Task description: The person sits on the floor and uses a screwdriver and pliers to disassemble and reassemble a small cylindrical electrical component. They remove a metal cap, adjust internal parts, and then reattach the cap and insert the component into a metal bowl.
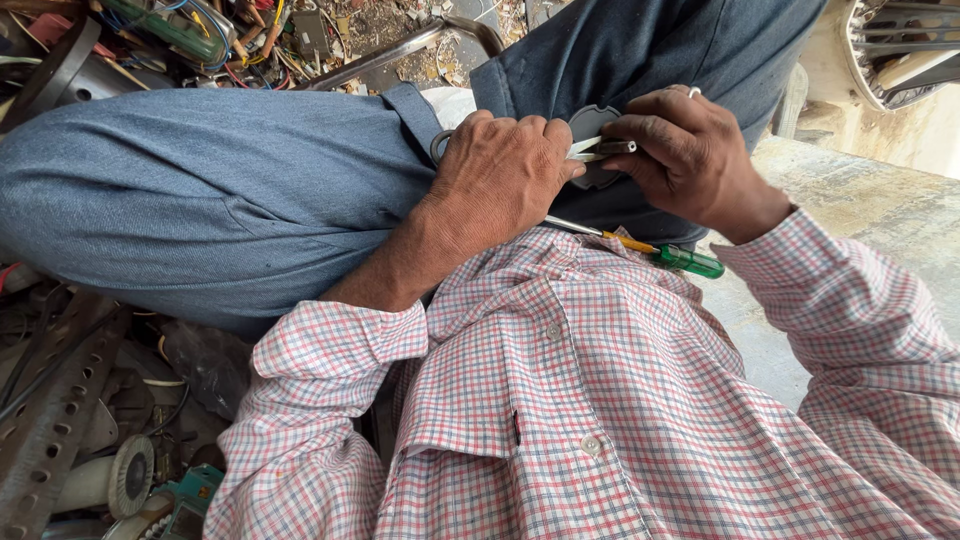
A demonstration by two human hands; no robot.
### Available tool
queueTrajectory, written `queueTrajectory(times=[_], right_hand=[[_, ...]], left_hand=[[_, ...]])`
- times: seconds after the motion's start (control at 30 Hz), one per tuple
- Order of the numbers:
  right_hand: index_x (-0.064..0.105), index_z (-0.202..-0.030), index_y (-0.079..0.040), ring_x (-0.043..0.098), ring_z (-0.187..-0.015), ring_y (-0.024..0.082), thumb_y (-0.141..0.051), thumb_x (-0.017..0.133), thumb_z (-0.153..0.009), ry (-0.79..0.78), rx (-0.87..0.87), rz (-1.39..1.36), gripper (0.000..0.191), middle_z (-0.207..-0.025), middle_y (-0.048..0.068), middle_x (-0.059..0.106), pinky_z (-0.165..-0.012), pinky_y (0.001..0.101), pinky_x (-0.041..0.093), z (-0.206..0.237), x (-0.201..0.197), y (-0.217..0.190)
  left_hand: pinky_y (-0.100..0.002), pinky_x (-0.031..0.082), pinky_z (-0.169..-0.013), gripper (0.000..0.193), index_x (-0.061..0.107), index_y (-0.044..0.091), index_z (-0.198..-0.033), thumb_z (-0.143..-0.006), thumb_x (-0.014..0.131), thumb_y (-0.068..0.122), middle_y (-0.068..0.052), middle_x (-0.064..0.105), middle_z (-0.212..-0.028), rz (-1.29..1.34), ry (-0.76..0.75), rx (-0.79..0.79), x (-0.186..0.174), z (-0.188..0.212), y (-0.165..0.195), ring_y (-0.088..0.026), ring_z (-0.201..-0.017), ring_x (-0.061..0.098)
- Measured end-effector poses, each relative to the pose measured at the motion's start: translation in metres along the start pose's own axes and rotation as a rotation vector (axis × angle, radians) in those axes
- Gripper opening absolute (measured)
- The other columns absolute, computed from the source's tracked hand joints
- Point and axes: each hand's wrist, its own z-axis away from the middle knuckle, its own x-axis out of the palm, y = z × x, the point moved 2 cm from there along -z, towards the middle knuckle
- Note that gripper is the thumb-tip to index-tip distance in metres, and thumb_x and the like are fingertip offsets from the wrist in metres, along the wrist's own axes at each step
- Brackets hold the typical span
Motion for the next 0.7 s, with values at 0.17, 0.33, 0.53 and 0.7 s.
queueTrajectory(times=[0.17, 0.33, 0.53, 0.7], right_hand=[[0.064, -0.124, 0.001, 0.068, -0.097, 0.029, -0.02, 0.08, -0.099, 0.06, 0.047, 0.014, 0.037, -0.114, 0.017, 0.063, -0.08, 0.0386, 0.058, 0.014, 0.007, 0.002], [0.06, -0.129, 0.0, 0.07, -0.101, 0.028, -0.019, 0.079, -0.107, 0.107, 0.096, 0.008, 0.035, -0.115, 0.015, 0.063, -0.082, 0.0355, 0.061, 0.018, 0.005, 0.004], [0.061, -0.136, 0.0, 0.072, -0.099, 0.023, -0.026, 0.085, -0.099, 0.11, 0.195, -0.068, 0.051, -0.122, 0.015, 0.065, -0.083, 0.0339, 0.062, 0.017, -0.001, -0.004], [0.063, -0.137, -0.001, 0.071, -0.102, 0.026, -0.029, 0.089, -0.091, 0.036, 0.192, -0.084, 0.06, -0.126, 0.017, 0.063, -0.085, 0.0357, 0.062, 0.012, -0.007, -0.008]], left_hand=[[-0.038, 0.043, -0.053, 0.039, 0.062, 0.006, -0.088, -0.099, 0.068, 0.043, -0.004, 0.057, -0.063, -0.015, 0.127, 0.07, 0.003, 0.0, 0.0, -0.016, -0.052, 0.057], [-0.038, 0.04, -0.056, 0.036, 0.06, 0.008, -0.09, -0.1, 0.07, 0.041, -0.004, 0.058, -0.07, 0.034, 0.312, 0.134, -0.003, -0.001, 0.003, -0.018, -0.057, 0.056], [-0.041, 0.043, -0.056, 0.036, 0.059, 0.009, -0.086, -0.099, 0.072, 0.04, -0.004, 0.057, -0.063, -0.013, 0.19, 0.114, -0.018, -0.006, 0.007, -0.019, -0.052, 0.057], [-0.045, 0.047, -0.065, 0.036, 0.066, 0.007, -0.085, -0.097, 0.073, 0.04, -0.007, 0.062, -0.064, 0.083, 0.045, 0.038, -0.036, 0.004, -0.01, -0.024, -0.055, 0.06]])
